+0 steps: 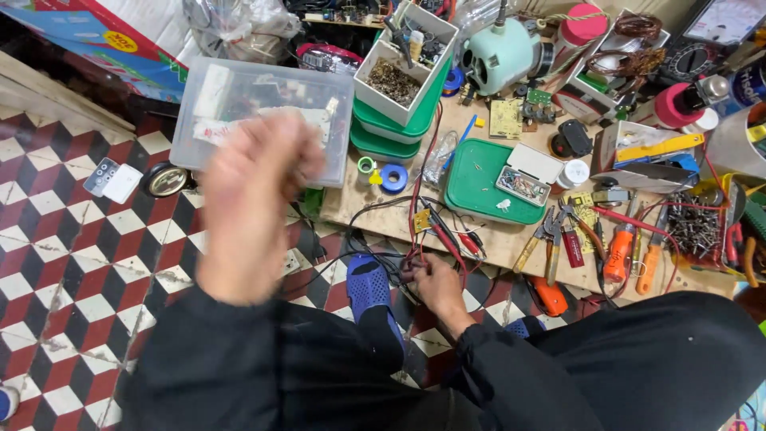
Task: Trimming excess wire leads from a circuit board and inspecting the components on a cluttered workbench.
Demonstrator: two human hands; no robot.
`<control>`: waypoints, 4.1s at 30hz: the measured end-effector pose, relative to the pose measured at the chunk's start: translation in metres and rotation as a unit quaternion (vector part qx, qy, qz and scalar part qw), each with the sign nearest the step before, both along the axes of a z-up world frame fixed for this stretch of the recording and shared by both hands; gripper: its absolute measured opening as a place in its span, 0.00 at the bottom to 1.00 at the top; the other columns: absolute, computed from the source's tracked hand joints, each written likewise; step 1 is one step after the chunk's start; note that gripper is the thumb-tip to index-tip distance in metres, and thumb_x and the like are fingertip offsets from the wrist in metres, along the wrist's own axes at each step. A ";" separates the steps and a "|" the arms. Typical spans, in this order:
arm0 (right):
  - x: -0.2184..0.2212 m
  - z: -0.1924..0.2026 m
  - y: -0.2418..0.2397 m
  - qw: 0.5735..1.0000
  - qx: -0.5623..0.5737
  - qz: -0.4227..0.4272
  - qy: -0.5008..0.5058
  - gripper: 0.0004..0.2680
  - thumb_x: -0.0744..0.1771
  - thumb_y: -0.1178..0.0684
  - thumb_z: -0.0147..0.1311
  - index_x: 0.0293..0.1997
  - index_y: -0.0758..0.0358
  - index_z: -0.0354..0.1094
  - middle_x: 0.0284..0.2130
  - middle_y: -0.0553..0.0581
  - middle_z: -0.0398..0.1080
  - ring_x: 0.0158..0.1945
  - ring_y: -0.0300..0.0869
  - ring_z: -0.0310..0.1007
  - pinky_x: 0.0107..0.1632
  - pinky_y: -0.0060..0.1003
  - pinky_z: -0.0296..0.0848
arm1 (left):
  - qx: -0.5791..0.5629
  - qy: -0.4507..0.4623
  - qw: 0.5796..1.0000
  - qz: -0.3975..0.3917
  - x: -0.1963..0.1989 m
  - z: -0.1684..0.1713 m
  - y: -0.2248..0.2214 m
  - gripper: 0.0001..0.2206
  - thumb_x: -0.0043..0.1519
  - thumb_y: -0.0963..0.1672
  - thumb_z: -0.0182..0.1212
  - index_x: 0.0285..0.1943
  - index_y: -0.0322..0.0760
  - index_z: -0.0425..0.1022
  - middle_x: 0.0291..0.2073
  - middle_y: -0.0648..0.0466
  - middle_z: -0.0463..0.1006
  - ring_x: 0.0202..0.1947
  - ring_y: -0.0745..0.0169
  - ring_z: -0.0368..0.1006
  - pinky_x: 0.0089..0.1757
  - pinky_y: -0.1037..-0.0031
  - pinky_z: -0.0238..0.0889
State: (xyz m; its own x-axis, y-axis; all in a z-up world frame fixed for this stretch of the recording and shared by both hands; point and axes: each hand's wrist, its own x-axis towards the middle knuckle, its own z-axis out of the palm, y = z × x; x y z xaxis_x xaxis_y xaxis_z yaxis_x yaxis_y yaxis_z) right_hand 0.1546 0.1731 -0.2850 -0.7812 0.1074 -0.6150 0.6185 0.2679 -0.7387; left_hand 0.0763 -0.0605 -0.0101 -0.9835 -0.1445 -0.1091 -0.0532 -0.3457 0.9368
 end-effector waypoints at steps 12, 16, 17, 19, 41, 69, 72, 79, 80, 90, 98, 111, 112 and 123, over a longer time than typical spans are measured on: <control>-0.018 0.045 0.054 0.979 0.189 -0.033 0.069 0.10 0.71 0.43 0.56 0.54 0.45 0.85 0.34 0.55 0.87 0.47 0.56 0.86 0.53 0.52 0.81 | -0.345 -0.211 0.908 -0.107 0.064 -0.342 0.135 0.07 0.67 0.51 0.69 0.41 0.52 0.86 0.41 0.59 0.77 0.54 0.54 0.77 0.61 0.63 0.69; -0.016 0.047 0.059 0.989 0.101 -0.061 0.090 0.10 0.71 0.48 0.58 0.54 0.54 0.84 0.31 0.56 0.87 0.26 0.44 0.83 0.40 0.43 0.82 | -0.335 -0.263 0.898 -0.113 0.067 -0.364 0.140 0.08 0.64 0.56 0.72 0.44 0.61 0.87 0.43 0.59 0.84 0.51 0.54 0.82 0.54 0.62 0.75; -0.012 0.059 0.060 0.986 0.128 -0.046 0.100 0.12 0.70 0.47 0.59 0.58 0.54 0.83 0.40 0.64 0.85 0.42 0.55 0.82 0.51 0.52 0.79 | -0.312 -0.272 0.908 -0.073 0.071 -0.336 0.142 0.09 0.65 0.54 0.70 0.46 0.55 0.86 0.43 0.53 0.85 0.51 0.49 0.82 0.53 0.60 0.74; 0.001 0.077 0.057 0.982 0.150 -0.031 0.114 0.14 0.70 0.47 0.60 0.63 0.53 0.81 0.49 0.71 0.83 0.58 0.67 0.80 0.62 0.61 0.76 | -0.292 -0.276 0.915 -0.029 0.072 -0.281 0.143 0.09 0.66 0.51 0.68 0.48 0.48 0.85 0.43 0.47 0.86 0.51 0.45 0.83 0.52 0.57 0.74; -0.021 0.258 0.130 0.803 -0.373 -0.303 0.352 0.07 0.76 0.56 0.46 0.60 0.66 0.66 0.37 0.56 0.70 0.37 0.38 0.71 0.43 0.37 0.77 | 0.234 -0.261 0.931 0.103 0.012 -0.183 0.158 0.11 0.72 0.43 0.64 0.56 0.26 0.79 0.44 0.46 0.81 0.27 0.73 0.60 0.20 0.83 0.44; -0.137 0.295 0.172 0.870 -0.361 -0.194 0.276 0.11 0.72 0.52 0.57 0.52 0.73 0.75 0.35 0.60 0.73 0.18 0.32 0.50 0.18 0.28 0.44 | -0.399 0.344 0.847 -0.071 -0.087 0.040 0.222 0.05 0.60 0.40 0.74 0.42 0.36 0.86 0.32 0.62 0.89 0.26 0.75 0.80 0.29 0.80 0.70; -0.147 0.294 0.181 0.876 -0.345 -0.217 0.257 0.09 0.72 0.54 0.57 0.45 0.75 0.74 0.41 0.64 0.80 0.18 0.32 0.50 0.17 0.28 0.46 | -0.375 0.317 0.865 -0.100 -0.102 0.030 0.239 0.04 0.61 0.39 0.72 0.44 0.36 0.86 0.33 0.62 0.91 0.28 0.76 0.81 0.29 0.81 0.70; -0.163 0.279 0.192 0.884 -0.326 -0.215 0.259 0.03 0.70 0.59 0.63 0.42 0.69 0.76 0.17 0.46 0.57 0.16 0.30 0.46 0.18 0.29 0.43 | -0.404 0.317 0.854 -0.087 -0.125 0.017 0.254 0.05 0.61 0.41 0.74 0.44 0.39 0.86 0.31 0.65 0.89 0.21 0.76 0.73 0.24 0.80 0.66; -0.164 0.278 0.193 0.886 -0.313 -0.220 0.263 0.03 0.70 0.60 0.63 0.42 0.70 0.76 0.17 0.47 0.57 0.16 0.31 0.48 0.18 0.29 0.44 | -0.418 0.350 0.834 -0.084 -0.127 0.017 0.255 0.05 0.60 0.40 0.75 0.44 0.38 0.85 0.31 0.63 0.89 0.22 0.74 0.75 0.25 0.79 0.67; -0.167 0.258 0.185 0.841 -0.373 -0.291 0.262 0.04 0.70 0.59 0.61 0.42 0.72 0.76 0.20 0.48 0.62 0.17 0.30 0.50 0.17 0.27 0.46 | -0.024 0.084 0.963 -0.254 -0.131 -0.019 0.262 0.17 0.63 0.37 0.70 0.61 0.28 0.80 0.51 0.46 0.87 0.52 0.63 0.83 0.56 0.75 0.78; -0.165 0.258 0.160 0.834 -0.380 -0.299 0.265 0.06 0.71 0.58 0.60 0.43 0.74 0.75 0.19 0.49 0.61 0.18 0.30 0.51 0.17 0.26 0.48 | 0.089 -0.028 0.974 -0.205 -0.122 -0.022 0.260 0.14 0.65 0.41 0.69 0.58 0.26 0.85 0.44 0.49 0.85 0.43 0.65 0.78 0.50 0.74 0.74; -0.170 0.268 0.128 0.877 -0.261 -0.303 0.267 0.05 0.71 0.60 0.62 0.42 0.75 0.74 0.22 0.57 0.68 0.17 0.29 0.52 0.18 0.24 0.53 | 0.124 -0.078 0.980 -0.133 -0.121 -0.035 0.268 0.16 0.70 0.46 0.70 0.62 0.31 0.81 0.42 0.53 0.82 0.42 0.71 0.74 0.53 0.77 0.71; -0.169 0.265 0.130 0.877 -0.261 -0.304 0.265 0.05 0.71 0.60 0.62 0.42 0.75 0.74 0.22 0.57 0.68 0.17 0.29 0.52 0.18 0.24 0.53 | 0.124 -0.080 0.980 -0.132 -0.119 -0.034 0.268 0.16 0.70 0.46 0.70 0.62 0.31 0.81 0.42 0.53 0.82 0.42 0.71 0.74 0.53 0.77 0.71; -0.167 0.249 0.154 0.879 -0.325 -0.247 0.245 0.05 0.70 0.60 0.62 0.46 0.74 0.75 0.20 0.52 0.59 0.17 0.29 0.48 0.17 0.21 0.52 | 0.015 0.025 0.975 -0.222 -0.121 -0.040 0.243 0.15 0.68 0.45 0.72 0.62 0.35 0.86 0.47 0.47 0.89 0.47 0.70 0.80 0.52 0.76 0.78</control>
State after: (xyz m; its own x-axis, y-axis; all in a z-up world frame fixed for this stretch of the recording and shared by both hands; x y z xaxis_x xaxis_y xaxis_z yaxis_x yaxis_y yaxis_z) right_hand -0.0121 0.3276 -0.0364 -0.9262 0.2579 -0.2749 0.1060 -0.5217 -0.8465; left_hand -0.0447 0.1823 -0.0501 -0.9523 0.2999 -0.0570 -0.1586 -0.3265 0.9318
